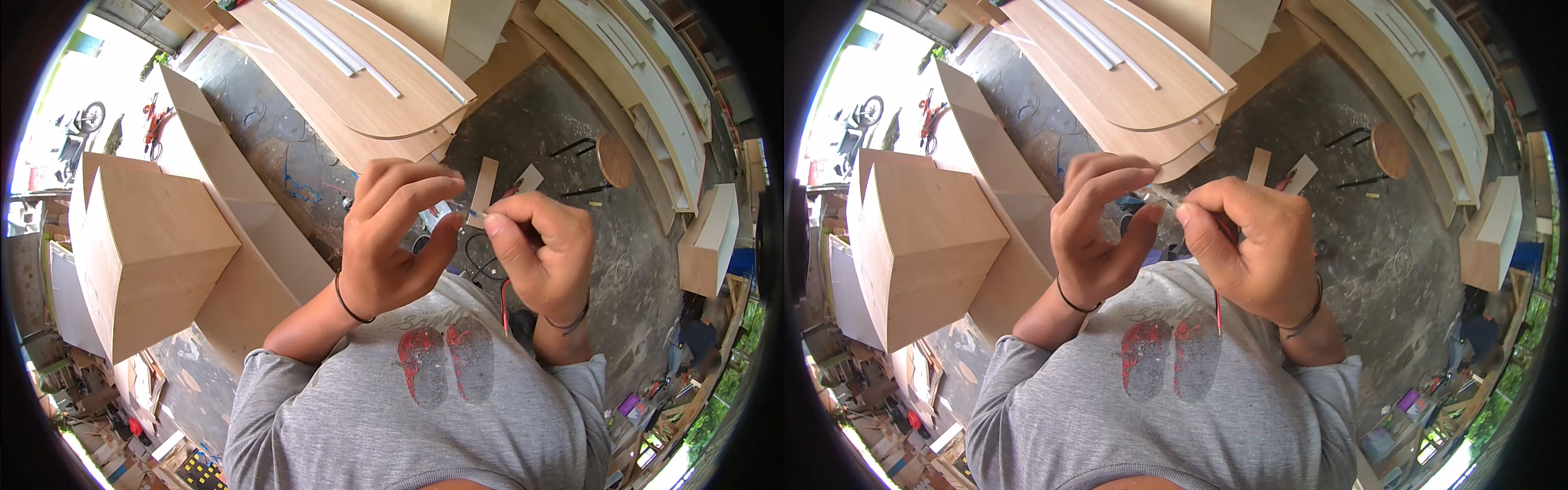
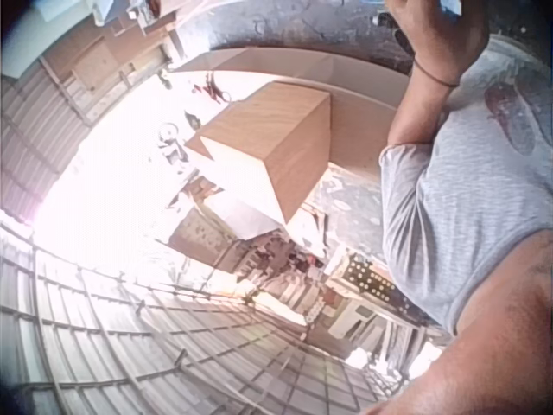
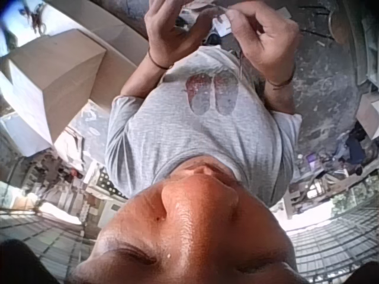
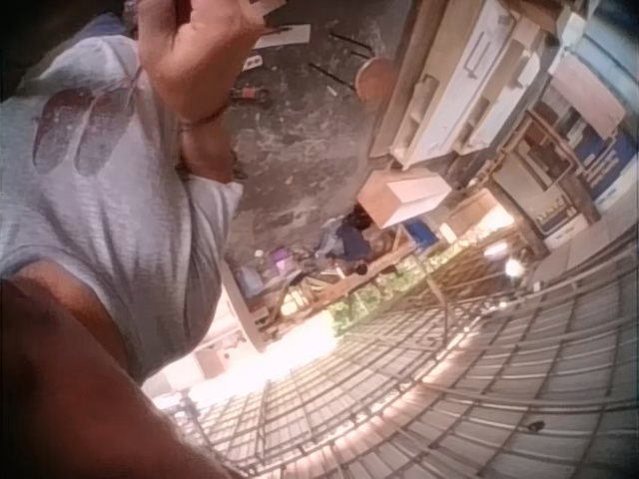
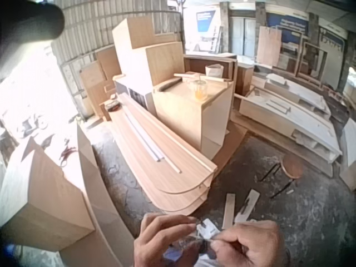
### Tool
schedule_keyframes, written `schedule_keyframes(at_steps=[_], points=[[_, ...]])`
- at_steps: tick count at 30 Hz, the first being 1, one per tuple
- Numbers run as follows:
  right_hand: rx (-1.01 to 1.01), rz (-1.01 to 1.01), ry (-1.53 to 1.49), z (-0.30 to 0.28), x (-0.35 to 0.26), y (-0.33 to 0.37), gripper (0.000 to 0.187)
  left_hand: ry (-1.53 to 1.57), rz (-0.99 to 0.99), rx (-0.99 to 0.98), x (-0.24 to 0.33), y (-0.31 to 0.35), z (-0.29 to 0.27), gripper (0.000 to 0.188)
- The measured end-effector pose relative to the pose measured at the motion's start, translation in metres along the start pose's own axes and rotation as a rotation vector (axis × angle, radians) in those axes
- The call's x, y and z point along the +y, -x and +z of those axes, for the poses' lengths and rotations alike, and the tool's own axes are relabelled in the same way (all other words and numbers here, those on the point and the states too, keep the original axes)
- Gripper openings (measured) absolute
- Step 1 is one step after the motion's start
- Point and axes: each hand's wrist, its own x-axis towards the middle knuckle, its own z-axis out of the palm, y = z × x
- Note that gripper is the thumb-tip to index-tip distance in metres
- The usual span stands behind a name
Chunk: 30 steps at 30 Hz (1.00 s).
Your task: The person measures a length of LED strip against a wooden furniture piece, cuts it with scissors, and then attaches wires to the end of the strip by hand.
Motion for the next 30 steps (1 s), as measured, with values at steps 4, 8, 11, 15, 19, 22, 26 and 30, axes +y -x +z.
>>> schedule_keyframes(at_steps=[4, 8, 11, 15, 19, 22, 26, 30], points=[[-0.162, 0.152, -0.226, -0.013, 0.006, -0.004, 0.011, 0.634, -0.426, -0.076, -0.002, 0.014, 0.005, 0.012], [-0.087, 0.12, -0.446, -0.008, 0.012, -0.003, 0.013, 1.185, -0.795, -0.138, -0.003, 0.009, 0.003, 0.013], [-0.074, 0.116, -0.507, -0.002, 0.008, -0.003, 0.017, 1.444, -0.838, -0.154, -0.008, 0.011, 0.0, 0.011], [-0.071, 0.007, -0.443, 0.019, 0.008, 0.0, 0.017, 1.519, -0.83, -0.235, -0.007, 0.014, -0.008, 0.011], [-0.043, -0.049, -0.453, 0.034, -0.003, -0.001, 0.015, 1.509, -0.825, -0.261, -0.011, 0.017, -0.022, 0.011], [-0.086, -0.112, -0.331, 0.042, -0.02, -0.008, 0.014, 1.596, -0.839, -0.255, -0.016, 0.021, -0.034, 0.011], [-0.061, -0.096, -0.371, 0.06, -0.034, -0.01, 0.012, 1.805, -0.897, -0.336, -0.028, 0.024, -0.05, 0.011], [-0.042, -0.048, -0.39, 0.076, -0.046, -0.01, 0.01, 1.83, -0.832, -0.376, -0.033, 0.029, -0.064, 0.012]])
